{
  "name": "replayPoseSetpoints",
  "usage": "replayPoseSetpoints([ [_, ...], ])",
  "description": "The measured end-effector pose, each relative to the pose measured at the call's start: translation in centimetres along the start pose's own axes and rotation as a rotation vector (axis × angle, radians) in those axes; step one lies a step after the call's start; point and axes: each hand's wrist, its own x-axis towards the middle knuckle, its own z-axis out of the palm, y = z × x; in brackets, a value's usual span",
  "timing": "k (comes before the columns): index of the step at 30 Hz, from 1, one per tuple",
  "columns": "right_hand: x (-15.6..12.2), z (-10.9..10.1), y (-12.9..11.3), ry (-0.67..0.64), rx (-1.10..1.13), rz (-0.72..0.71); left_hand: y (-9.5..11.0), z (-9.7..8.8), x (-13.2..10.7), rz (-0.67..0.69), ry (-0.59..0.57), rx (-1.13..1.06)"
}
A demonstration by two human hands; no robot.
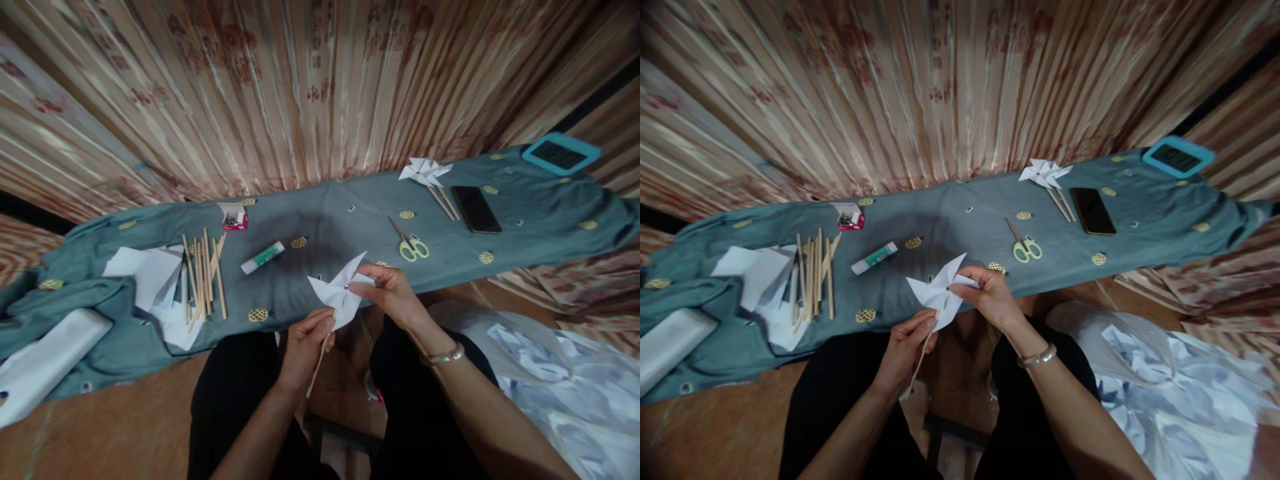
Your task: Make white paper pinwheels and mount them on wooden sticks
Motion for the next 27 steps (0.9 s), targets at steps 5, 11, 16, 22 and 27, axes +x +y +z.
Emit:
replayPoseSetpoints([
  [5, 0.0, 0.0, 0.0, -0.017, 0.096, 0.040, 0.2, 0.2, -0.1, 0.045, 0.008, 0.007],
  [11, 0.3, -0.3, 0.1, -0.024, 0.123, 0.076, 0.5, 0.0, -0.3, 0.037, -0.044, -0.019],
  [16, 0.7, -0.5, 0.5, -0.009, 0.179, 0.118, 0.2, 0.2, -0.1, 0.091, -0.046, -0.003],
  [22, 1.5, -0.7, 1.5, -0.008, 0.072, 0.134, -1.0, 0.1, 0.3, 0.100, -0.010, 0.047],
  [27, 2.6, -0.8, 2.3, -0.056, -0.087, 0.170, -2.8, -0.2, 0.1, -0.064, 0.079, -0.069],
])
